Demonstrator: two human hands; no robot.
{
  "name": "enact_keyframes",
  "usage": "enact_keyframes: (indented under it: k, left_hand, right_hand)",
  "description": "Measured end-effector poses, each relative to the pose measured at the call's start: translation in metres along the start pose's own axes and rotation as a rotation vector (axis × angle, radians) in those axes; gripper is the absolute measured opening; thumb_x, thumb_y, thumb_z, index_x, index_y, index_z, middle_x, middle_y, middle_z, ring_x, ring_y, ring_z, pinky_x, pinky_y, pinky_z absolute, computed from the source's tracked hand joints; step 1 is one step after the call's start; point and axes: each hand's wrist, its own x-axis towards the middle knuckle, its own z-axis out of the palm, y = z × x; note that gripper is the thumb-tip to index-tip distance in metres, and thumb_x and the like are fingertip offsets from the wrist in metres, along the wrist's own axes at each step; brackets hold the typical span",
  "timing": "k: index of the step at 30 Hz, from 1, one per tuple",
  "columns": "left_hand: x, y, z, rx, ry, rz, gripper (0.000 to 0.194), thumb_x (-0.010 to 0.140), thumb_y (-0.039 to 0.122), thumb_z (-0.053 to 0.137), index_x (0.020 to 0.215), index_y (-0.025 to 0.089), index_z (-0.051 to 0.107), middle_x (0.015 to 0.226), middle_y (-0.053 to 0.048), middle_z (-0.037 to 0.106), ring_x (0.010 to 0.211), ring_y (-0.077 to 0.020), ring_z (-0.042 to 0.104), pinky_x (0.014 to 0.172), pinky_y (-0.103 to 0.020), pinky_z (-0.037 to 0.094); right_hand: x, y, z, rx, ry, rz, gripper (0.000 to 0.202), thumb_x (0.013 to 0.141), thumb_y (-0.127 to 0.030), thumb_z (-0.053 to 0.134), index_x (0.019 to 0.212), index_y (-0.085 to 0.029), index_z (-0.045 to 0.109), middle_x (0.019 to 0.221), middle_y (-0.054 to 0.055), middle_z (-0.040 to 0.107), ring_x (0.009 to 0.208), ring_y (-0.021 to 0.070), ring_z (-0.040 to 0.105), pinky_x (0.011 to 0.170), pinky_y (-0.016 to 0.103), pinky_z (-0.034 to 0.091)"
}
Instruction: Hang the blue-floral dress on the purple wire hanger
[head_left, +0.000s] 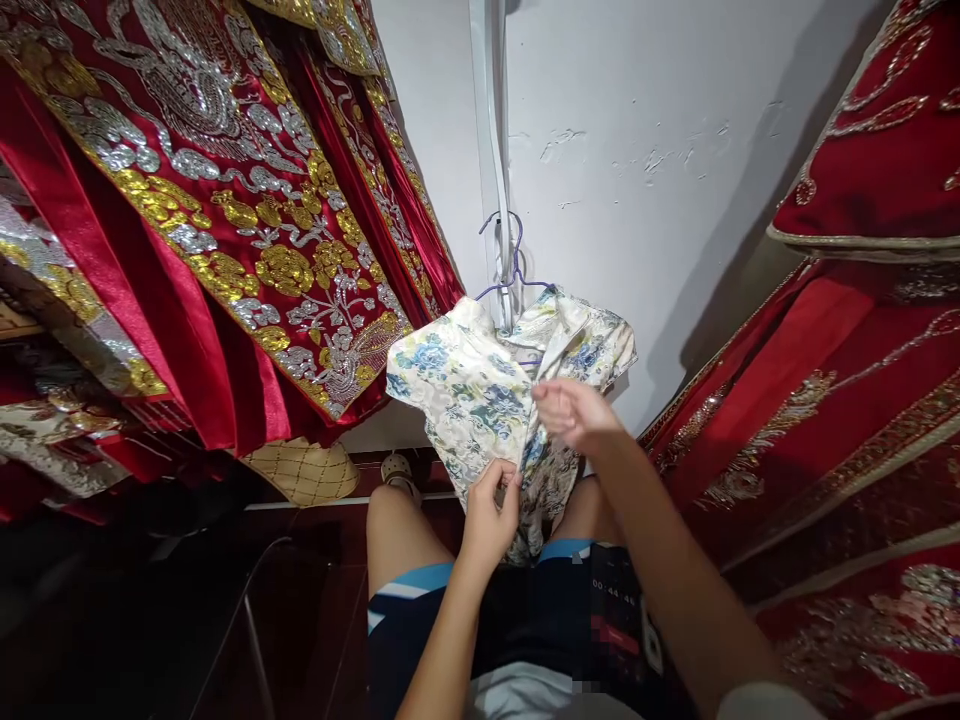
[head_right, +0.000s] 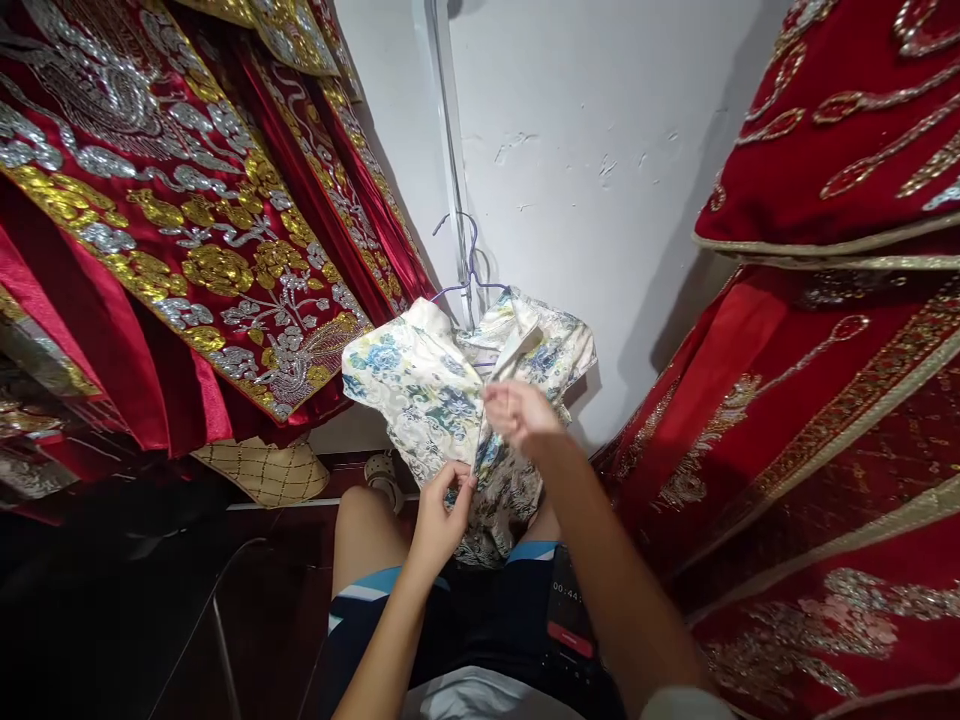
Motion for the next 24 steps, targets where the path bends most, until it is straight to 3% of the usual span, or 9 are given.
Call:
enact_keyframes:
  k: [5, 9, 11, 13, 16, 18, 21, 24]
  left_hand:
    - [0.004, -0.027, 0.007, 0.050, -0.049, 0.001, 0.023, 0.097, 0.032, 0.047, 0.078, 0.020, 0.050, 0.074, -0.001, 0.050, 0.071, -0.0174, 0.049, 0.069, -0.027, 0.036]
    - [0.009, -0.030, 0.005, 0.033, -0.106, -0.026, 0.025, 0.098, 0.034, 0.048, 0.078, 0.020, 0.052, 0.074, -0.001, 0.051, 0.071, -0.0172, 0.049, 0.068, -0.027, 0.036]
    - [0.020, -0.018, -0.001, -0.007, -0.105, -0.024, 0.024, 0.098, 0.037, 0.051, 0.084, 0.019, 0.059, 0.076, -0.002, 0.056, 0.074, -0.0181, 0.053, 0.070, -0.027, 0.039]
    - [0.039, 0.004, -0.012, -0.064, -0.042, 0.031, 0.023, 0.098, 0.039, 0.053, 0.102, 0.019, 0.064, 0.084, -0.004, 0.063, 0.080, -0.0194, 0.058, 0.076, -0.028, 0.043]
    - [0.083, 0.047, -0.032, -0.078, 0.111, 0.249, 0.039, 0.100, 0.039, 0.053, 0.135, 0.021, 0.053, 0.085, -0.002, 0.063, 0.080, -0.0181, 0.060, 0.078, -0.029, 0.045]
    - [0.115, 0.072, -0.044, 0.029, 0.164, 0.402, 0.045, 0.102, 0.038, 0.052, 0.144, 0.023, 0.047, 0.082, 0.000, 0.060, 0.074, -0.0161, 0.057, 0.072, -0.028, 0.043]
    - [0.152, 0.095, -0.054, 0.223, 0.131, 0.587, 0.026, 0.102, 0.036, 0.051, 0.120, 0.021, 0.063, 0.092, -0.004, 0.064, 0.080, -0.0164, 0.058, 0.075, -0.029, 0.044]
    - [0.167, 0.104, -0.053, 0.331, 0.140, 0.693, 0.020, 0.101, 0.031, 0.053, 0.089, 0.018, 0.063, 0.087, -0.004, 0.063, 0.080, -0.0163, 0.057, 0.075, -0.028, 0.044]
  right_hand:
    - [0.035, -0.071, 0.022, 0.178, -0.043, -0.043, 0.013, 0.082, -0.009, 0.052, 0.071, -0.015, 0.056, 0.046, -0.012, 0.029, 0.037, 0.0027, 0.016, 0.034, 0.014, 0.015]
    - [0.036, -0.082, 0.033, 0.059, -0.072, -0.092, 0.014, 0.084, -0.012, 0.053, 0.071, -0.016, 0.055, 0.045, -0.012, 0.027, 0.036, 0.0036, 0.015, 0.034, 0.015, 0.014]
    - [0.032, -0.074, 0.034, -0.026, -0.046, -0.133, 0.014, 0.086, -0.016, 0.051, 0.073, -0.016, 0.056, 0.043, -0.011, 0.031, 0.036, 0.0044, 0.016, 0.034, 0.016, 0.014]
    - [0.026, -0.063, 0.035, -0.128, -0.024, -0.194, 0.015, 0.087, -0.020, 0.051, 0.075, -0.015, 0.059, 0.043, -0.009, 0.036, 0.035, 0.0048, 0.020, 0.034, 0.016, 0.014]
    - [0.018, -0.049, 0.037, -0.299, -0.048, -0.288, 0.019, 0.088, -0.027, 0.054, 0.076, -0.015, 0.061, 0.044, -0.006, 0.044, 0.036, 0.0053, 0.028, 0.035, 0.017, 0.018]
    - [0.013, -0.045, 0.039, -0.380, -0.062, -0.335, 0.023, 0.089, -0.031, 0.054, 0.074, -0.015, 0.061, 0.044, -0.004, 0.046, 0.037, 0.0058, 0.032, 0.037, 0.017, 0.020]
    - [0.010, -0.046, 0.040, -0.439, -0.026, -0.408, 0.027, 0.091, -0.034, 0.053, 0.072, -0.016, 0.060, 0.043, -0.004, 0.048, 0.037, 0.0063, 0.035, 0.038, 0.017, 0.022]
    - [0.015, -0.046, 0.038, -0.486, 0.030, -0.519, 0.029, 0.092, -0.034, 0.052, 0.068, -0.018, 0.058, 0.042, -0.005, 0.047, 0.038, 0.0068, 0.036, 0.040, 0.019, 0.023]
